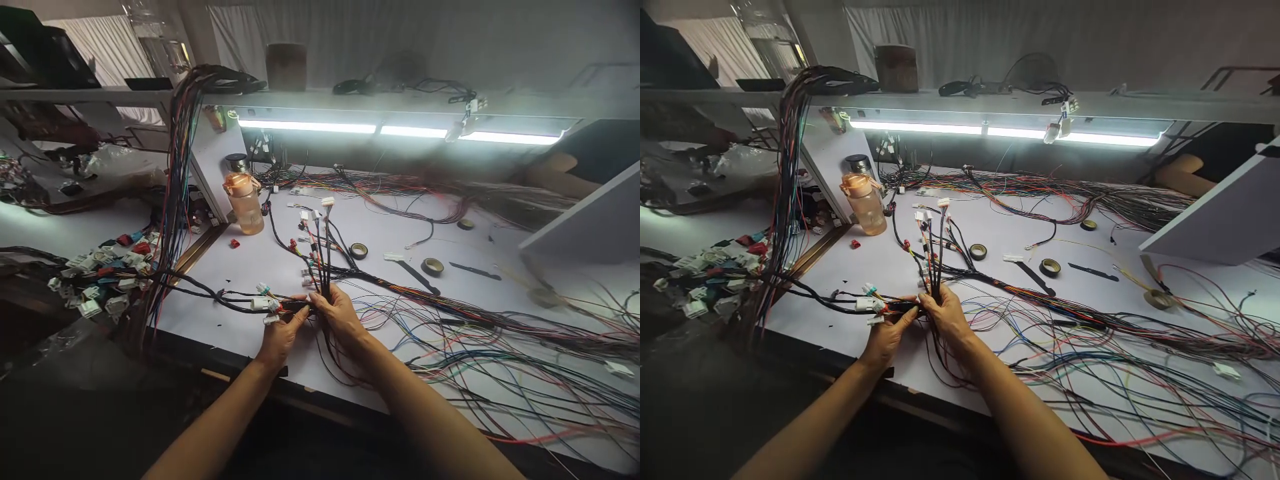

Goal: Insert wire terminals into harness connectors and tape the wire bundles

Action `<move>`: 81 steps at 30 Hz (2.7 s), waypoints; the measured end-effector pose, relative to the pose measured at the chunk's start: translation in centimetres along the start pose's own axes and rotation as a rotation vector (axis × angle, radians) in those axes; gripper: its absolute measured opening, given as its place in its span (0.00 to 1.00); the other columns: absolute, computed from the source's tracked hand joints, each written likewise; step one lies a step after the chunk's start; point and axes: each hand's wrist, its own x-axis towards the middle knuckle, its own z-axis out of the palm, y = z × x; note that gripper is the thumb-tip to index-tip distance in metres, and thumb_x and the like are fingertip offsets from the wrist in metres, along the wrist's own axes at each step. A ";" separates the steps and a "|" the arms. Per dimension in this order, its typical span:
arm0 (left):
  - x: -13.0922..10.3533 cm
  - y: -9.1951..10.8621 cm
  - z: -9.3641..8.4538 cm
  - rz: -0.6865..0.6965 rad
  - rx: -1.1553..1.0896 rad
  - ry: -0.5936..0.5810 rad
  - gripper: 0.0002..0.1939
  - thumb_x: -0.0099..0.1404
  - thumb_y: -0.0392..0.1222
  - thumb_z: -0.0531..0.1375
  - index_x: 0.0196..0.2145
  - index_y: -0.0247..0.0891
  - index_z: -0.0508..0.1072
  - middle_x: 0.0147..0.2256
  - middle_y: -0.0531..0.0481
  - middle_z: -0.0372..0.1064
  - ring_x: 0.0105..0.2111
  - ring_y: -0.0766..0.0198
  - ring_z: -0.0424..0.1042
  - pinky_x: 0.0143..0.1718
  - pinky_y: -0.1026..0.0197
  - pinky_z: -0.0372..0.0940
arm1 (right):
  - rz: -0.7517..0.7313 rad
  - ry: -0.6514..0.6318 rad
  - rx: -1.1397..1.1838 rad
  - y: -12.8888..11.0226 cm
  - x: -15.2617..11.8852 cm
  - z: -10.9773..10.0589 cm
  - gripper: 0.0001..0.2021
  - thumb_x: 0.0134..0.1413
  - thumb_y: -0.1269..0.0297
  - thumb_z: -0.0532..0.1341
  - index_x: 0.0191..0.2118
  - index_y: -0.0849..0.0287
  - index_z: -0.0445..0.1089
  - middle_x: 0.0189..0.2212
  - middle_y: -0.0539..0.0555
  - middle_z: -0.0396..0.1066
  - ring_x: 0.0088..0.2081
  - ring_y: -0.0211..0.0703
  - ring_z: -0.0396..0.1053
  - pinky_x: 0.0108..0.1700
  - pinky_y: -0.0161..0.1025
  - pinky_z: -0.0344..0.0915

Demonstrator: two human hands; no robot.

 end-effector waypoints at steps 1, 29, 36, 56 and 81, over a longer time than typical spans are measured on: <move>0.0 0.1 0.1 -0.001 -0.008 -0.008 0.14 0.56 0.41 0.67 0.40 0.37 0.77 0.42 0.46 0.77 0.45 0.55 0.75 0.53 0.49 0.66 | 0.012 -0.010 0.017 -0.1 -0.1 -0.1 0.17 0.46 0.48 0.65 0.32 0.57 0.68 0.26 0.50 0.70 0.30 0.41 0.66 0.35 0.39 0.63; -0.7 1.0 0.6 -0.097 -0.166 -0.042 0.19 0.51 0.38 0.70 0.42 0.38 0.77 0.40 0.48 0.78 0.45 0.55 0.75 0.54 0.50 0.65 | -0.040 0.234 0.013 0.7 -1.0 0.1 0.22 0.56 0.42 0.57 0.26 0.58 0.65 0.24 0.49 0.67 0.28 0.37 0.63 0.34 0.37 0.62; -0.6 1.4 0.9 -0.045 -0.120 -0.020 0.09 0.54 0.43 0.69 0.33 0.37 0.80 0.35 0.48 0.79 0.39 0.55 0.77 0.48 0.52 0.69 | -0.002 0.213 0.016 0.8 -0.9 -0.3 0.22 0.55 0.43 0.59 0.26 0.59 0.66 0.24 0.49 0.66 0.27 0.36 0.61 0.32 0.35 0.59; -3.2 9.6 2.5 0.104 -0.461 -0.071 0.32 0.58 0.39 0.67 0.57 0.44 0.62 0.50 0.47 0.71 0.50 0.61 0.70 0.56 0.52 0.60 | -0.059 0.323 0.161 -3.1 -1.0 -0.9 0.19 0.47 0.46 0.66 0.26 0.58 0.68 0.26 0.49 0.68 0.27 0.36 0.65 0.32 0.36 0.64; -2.5 19.2 -4.0 0.571 -0.102 0.217 0.15 0.57 0.41 0.68 0.43 0.44 0.73 0.38 0.55 0.77 0.33 0.65 0.78 0.44 0.56 0.73 | 0.016 -0.125 0.044 -3.1 -0.8 1.7 0.26 0.50 0.38 0.60 0.25 0.61 0.71 0.22 0.50 0.69 0.22 0.34 0.62 0.27 0.35 0.59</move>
